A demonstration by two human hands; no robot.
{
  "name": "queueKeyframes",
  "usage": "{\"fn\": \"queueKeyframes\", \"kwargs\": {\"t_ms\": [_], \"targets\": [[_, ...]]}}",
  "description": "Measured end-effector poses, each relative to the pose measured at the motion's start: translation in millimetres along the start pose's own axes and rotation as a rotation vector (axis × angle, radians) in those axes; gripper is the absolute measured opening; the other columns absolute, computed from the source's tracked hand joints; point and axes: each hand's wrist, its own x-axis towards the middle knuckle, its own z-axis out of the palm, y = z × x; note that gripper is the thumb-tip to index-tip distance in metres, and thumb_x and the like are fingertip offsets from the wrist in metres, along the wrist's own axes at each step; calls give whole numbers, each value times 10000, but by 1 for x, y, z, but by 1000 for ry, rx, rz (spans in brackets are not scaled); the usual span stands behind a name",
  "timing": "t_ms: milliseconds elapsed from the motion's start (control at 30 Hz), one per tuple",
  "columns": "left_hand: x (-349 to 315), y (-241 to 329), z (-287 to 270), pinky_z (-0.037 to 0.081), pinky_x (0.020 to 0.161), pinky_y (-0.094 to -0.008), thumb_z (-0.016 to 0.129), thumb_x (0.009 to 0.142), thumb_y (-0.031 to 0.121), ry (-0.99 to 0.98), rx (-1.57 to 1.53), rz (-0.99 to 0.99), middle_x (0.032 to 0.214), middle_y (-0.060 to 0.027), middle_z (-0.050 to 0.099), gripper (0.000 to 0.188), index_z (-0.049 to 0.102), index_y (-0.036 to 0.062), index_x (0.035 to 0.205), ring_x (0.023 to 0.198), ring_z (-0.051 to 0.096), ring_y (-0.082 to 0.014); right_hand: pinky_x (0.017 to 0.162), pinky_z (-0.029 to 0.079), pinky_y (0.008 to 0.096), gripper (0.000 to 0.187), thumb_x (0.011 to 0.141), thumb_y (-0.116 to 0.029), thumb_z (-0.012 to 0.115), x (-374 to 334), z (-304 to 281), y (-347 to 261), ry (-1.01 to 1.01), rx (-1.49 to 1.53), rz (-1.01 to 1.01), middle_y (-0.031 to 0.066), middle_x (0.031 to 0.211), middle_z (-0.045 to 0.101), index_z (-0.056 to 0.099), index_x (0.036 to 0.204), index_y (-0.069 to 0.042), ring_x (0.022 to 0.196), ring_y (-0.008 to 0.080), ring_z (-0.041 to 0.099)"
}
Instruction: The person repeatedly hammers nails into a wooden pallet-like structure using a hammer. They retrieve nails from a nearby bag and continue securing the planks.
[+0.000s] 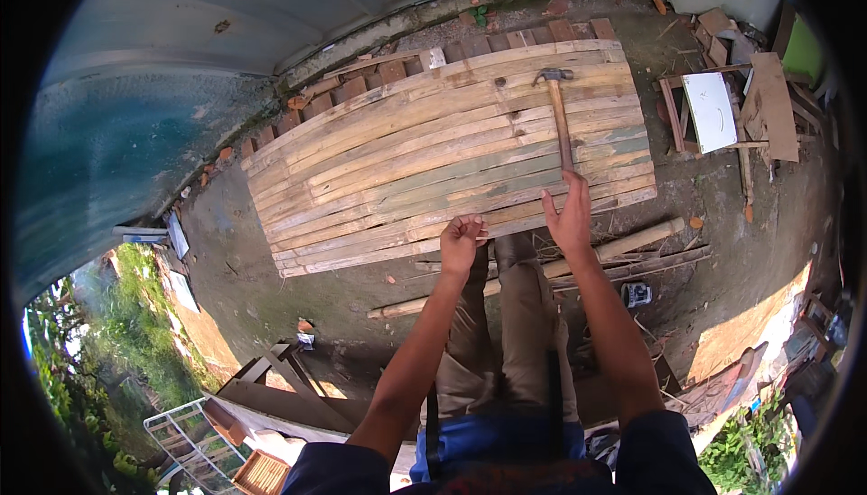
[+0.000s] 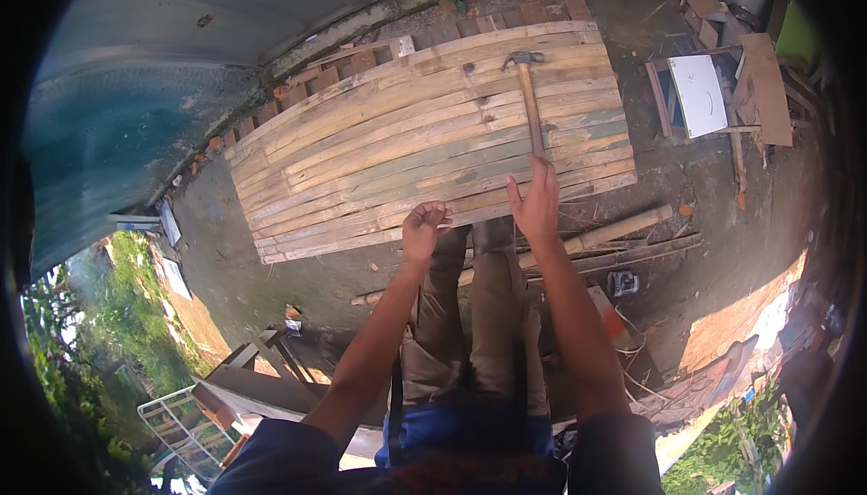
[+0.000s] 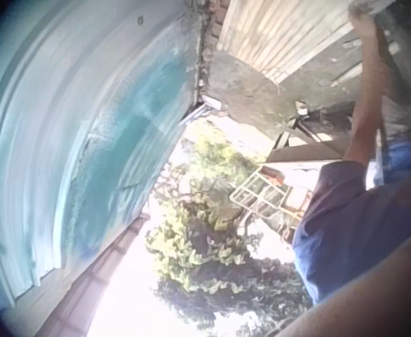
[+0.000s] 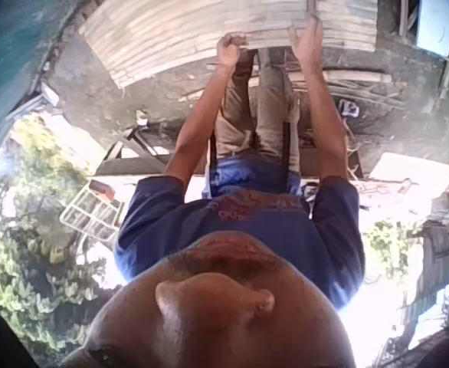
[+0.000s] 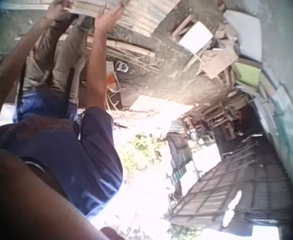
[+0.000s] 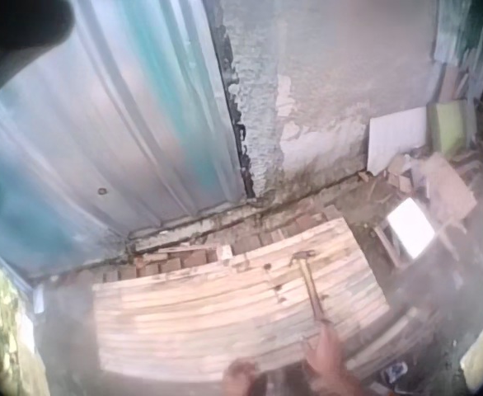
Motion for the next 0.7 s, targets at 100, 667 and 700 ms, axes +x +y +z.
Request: {"fn": "queueKeyframes", "kwargs": {"t_ms": [100,667,700], "targets": [[98,38,15,552,769,-306,697,988,205,-94,95,266,986,-45,734,161,687,59,1055,868,679,-129,1095,372,533,663,933,-249,718,62,35,52,66,-213,8,273,1440,450,403,1444,32,1321,456,448],[305,139,114,256,1144,-415,789,859,215,351,573,974,975,-29,778,123,804,97,888,1079,664,-176,1176,237,599,550,961,-280,643,90,77,95,98,-298,49,281,1532,386,504,1408,9,1449,448,341],[305,138,114,260,1139,-413,790,858,220,363,574,1000,966,-27,779,126,805,98,887,1065,664,-177,1175,239,599,549,959,-280,646,89,77,96,104,-300,31,280,1532,387,509,1407,5,1448,448,344]]}}
